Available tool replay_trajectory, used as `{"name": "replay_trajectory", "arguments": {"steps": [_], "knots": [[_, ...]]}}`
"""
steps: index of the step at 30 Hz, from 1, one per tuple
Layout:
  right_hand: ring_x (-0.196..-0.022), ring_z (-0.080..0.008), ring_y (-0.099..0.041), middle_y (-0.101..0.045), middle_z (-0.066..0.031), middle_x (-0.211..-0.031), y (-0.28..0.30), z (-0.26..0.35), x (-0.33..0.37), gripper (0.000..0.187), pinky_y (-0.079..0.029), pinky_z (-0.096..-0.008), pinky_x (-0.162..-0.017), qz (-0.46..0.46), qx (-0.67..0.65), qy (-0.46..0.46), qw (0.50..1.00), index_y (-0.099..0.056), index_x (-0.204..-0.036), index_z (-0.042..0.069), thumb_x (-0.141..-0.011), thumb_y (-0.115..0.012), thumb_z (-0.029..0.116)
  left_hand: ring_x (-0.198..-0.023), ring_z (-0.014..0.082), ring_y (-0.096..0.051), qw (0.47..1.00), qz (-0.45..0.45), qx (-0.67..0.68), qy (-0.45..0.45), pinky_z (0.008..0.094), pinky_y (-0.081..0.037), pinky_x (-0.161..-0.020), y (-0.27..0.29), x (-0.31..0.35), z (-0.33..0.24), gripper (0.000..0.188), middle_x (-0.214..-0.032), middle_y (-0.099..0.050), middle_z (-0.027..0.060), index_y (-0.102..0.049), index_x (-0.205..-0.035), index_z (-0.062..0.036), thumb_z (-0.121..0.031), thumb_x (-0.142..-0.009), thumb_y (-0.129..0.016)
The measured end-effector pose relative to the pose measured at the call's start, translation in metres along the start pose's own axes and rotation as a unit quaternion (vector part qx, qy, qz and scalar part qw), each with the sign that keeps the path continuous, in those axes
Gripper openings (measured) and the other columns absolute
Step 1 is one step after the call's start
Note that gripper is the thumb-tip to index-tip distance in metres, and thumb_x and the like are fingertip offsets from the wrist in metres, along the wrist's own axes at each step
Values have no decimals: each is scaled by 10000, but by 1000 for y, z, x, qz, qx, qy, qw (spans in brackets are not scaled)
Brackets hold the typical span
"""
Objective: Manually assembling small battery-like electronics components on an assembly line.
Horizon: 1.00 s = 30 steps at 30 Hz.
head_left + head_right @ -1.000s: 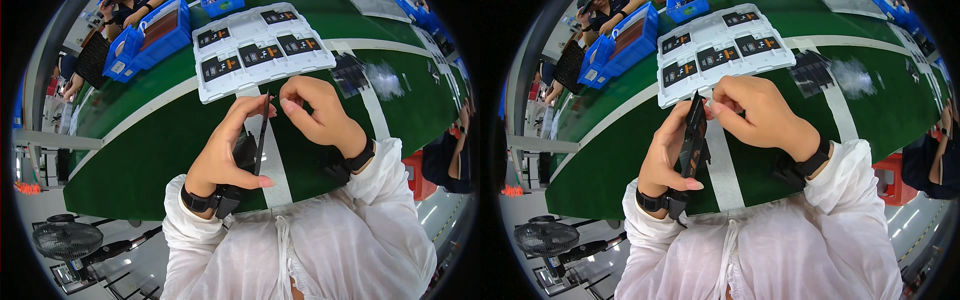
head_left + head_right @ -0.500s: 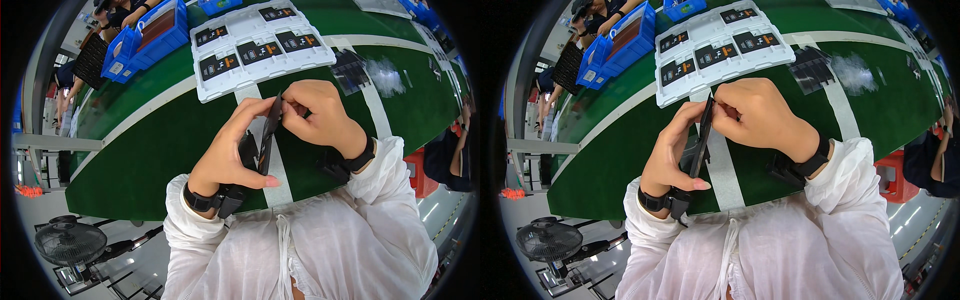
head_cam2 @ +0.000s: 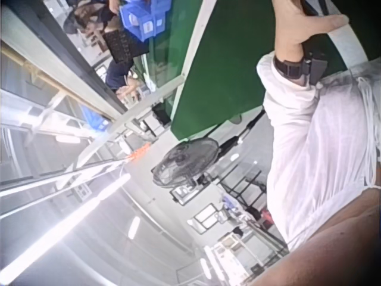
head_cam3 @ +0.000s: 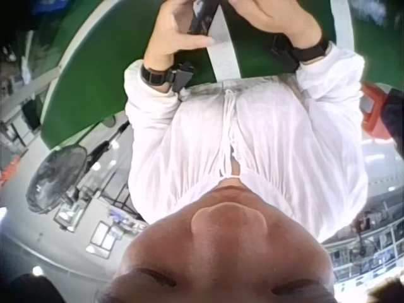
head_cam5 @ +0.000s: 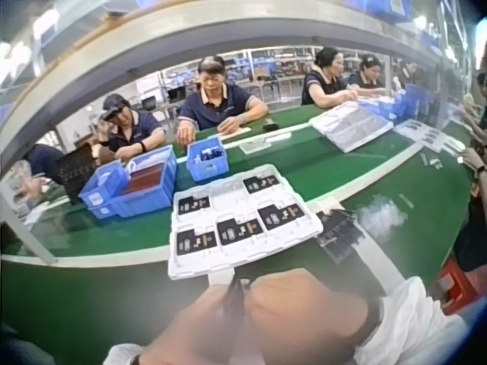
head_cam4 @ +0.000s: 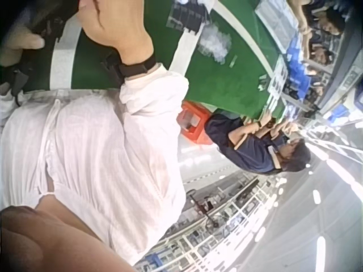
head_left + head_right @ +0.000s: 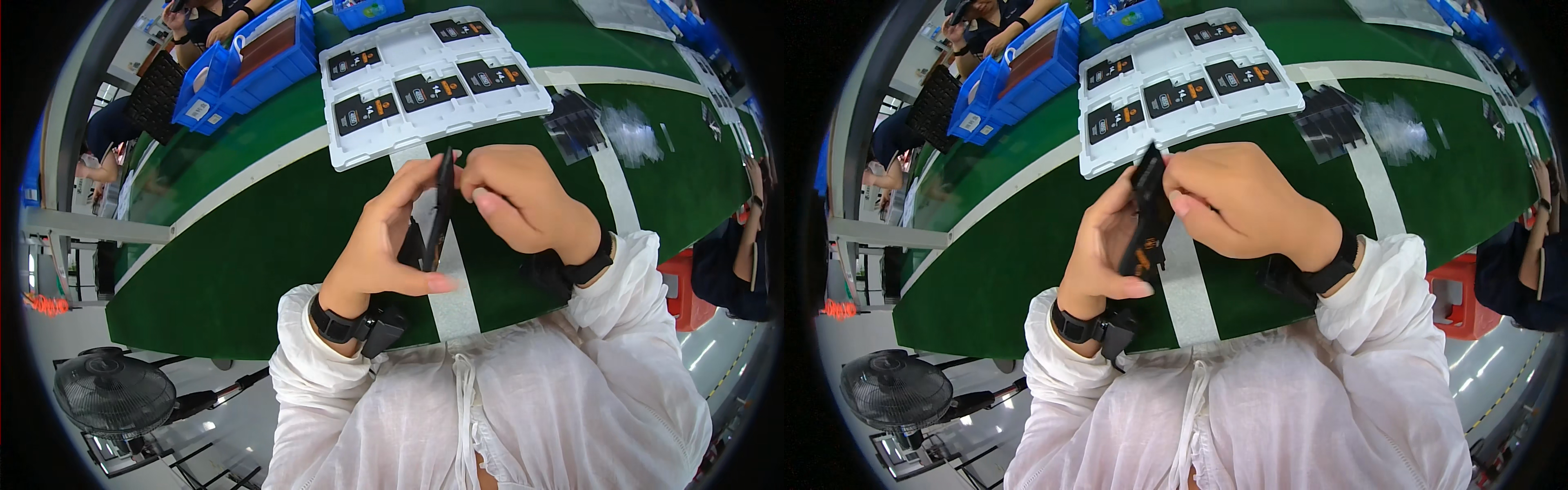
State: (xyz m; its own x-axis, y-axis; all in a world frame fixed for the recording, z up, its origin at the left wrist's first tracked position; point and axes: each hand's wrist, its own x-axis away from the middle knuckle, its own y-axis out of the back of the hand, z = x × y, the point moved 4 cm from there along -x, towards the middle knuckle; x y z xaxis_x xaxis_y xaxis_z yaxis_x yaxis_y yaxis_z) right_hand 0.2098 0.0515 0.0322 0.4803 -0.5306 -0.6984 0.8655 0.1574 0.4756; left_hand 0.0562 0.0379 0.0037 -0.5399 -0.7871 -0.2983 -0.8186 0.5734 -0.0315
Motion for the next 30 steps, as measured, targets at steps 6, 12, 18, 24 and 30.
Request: {"name": "replay_trajectory", "arguments": {"steps": [6, 12, 18, 24, 30], "knots": [[-627, -120, -575, -611, -48, -768, -23, -16, 15, 287, -470, -262, -551, 37, -422, -288, 859, -607, -852, -13, -899, -500, 248, -1228, 283, -371, 977, -68, 201, 17, 363, -349, -968, -18, 0, -19, 1180, -1367, -300, 208, -236, -1313, 97, -481, -469, -824], [-715, -115, -587, -616, -60, -805, -25, -10, 11, 274, -516, -252, -612, 31, -461, -299, 835, -604, -930, -32, -892, -523, 227, -1204, 300, -401, 979, -90, 183, 27, 411, -404, -935, -17, 1, -29, 1159, -1403, -211, 216, -133, -1367, 24, -421, -527, -795], [-692, -104, -581, -616, -56, -774, -27, -10, 10, 256, -516, -249, -604, 20, -418, -302, 857, -613, -900, -32, -882, -542, 213, -1185, 298, -421, 978, -86, 184, 41, 414, -396, -943, -14, 2, -28, 1118, -1397, -223, 214, -129, -1368, 26, -412, -562, -767], [-683, -89, -572, -613, -53, -754, -24, -6, 10, 240, -505, -235, -602, 5, -381, -300, 875, -614, -874, -38, -878, -549, 193, -1266, 287, -320, 994, -52, 91, -17, 385, -211, -1038, -6, 1, -29, 822, -1371, -320, 182, -284, -1346, 11, -201, -652, -671], [-631, -43, -501, -584, -12, -697, -22, -9, 14, 232, -426, -206, -555, -17, -269, -268, 925, -606, -844, -37, -878, -551, 185, -1230, 308, -361, 905, -94, -407, -78, 533, -120, -1012, 4, -1, -37, 488, -1345, -381, 103, -541, -1200, -117, -160, -721, -626]]}}
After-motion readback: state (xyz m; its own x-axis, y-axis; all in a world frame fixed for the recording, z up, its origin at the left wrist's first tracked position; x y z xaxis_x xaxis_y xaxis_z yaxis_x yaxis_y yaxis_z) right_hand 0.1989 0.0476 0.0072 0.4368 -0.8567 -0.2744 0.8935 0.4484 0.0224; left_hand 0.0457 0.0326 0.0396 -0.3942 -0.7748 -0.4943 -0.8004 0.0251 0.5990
